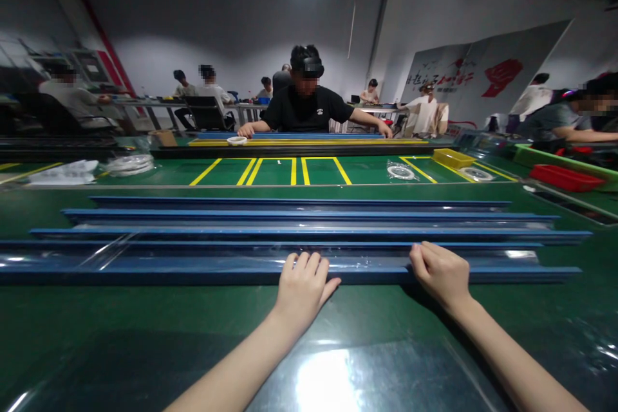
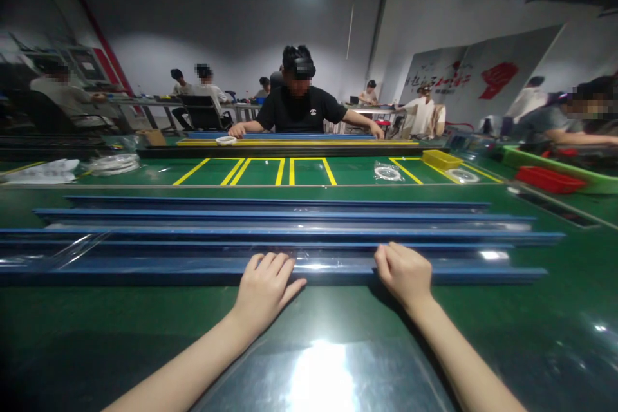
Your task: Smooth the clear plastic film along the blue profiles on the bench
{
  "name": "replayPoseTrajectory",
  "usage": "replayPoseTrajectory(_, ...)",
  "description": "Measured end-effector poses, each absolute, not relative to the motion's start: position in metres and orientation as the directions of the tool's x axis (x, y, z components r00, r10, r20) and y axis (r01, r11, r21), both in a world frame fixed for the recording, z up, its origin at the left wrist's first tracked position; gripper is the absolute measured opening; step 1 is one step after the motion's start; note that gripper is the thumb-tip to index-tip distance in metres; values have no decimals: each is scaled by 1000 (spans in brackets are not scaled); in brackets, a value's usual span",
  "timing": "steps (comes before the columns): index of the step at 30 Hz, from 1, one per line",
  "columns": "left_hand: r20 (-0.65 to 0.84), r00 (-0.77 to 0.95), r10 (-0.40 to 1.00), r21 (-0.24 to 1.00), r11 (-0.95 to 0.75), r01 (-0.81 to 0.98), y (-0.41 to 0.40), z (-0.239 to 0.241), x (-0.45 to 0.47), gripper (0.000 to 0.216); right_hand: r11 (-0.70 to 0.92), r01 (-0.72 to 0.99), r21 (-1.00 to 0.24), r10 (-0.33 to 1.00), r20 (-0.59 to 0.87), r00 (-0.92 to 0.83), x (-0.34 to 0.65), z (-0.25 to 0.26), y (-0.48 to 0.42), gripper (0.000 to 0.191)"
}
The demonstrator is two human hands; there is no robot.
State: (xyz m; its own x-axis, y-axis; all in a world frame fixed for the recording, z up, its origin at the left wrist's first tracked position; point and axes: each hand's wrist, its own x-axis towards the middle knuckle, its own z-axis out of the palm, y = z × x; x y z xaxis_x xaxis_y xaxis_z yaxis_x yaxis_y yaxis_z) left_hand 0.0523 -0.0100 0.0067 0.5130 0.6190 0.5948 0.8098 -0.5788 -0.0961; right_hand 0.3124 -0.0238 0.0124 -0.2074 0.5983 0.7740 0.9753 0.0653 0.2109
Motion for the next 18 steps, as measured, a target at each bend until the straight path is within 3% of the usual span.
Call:
replayPoseTrajectory(6, 599, 514, 614, -103, -578, 810, -10, 7, 53, 24, 162, 980, 119, 669, 717, -198, 296, 11, -23, 41)
replayPoseTrajectory(11, 594, 515, 618, -103, -577, 810, -10, 8, 52, 23, 146, 986, 82, 775, 610, -165, 293, 11, -17, 44)
replayPoseTrajectory(18, 588, 518, 621, -111, -573, 812, -11, 8, 53, 24, 123, 990, 76, 797, 587, -144, 292, 12, -17, 45)
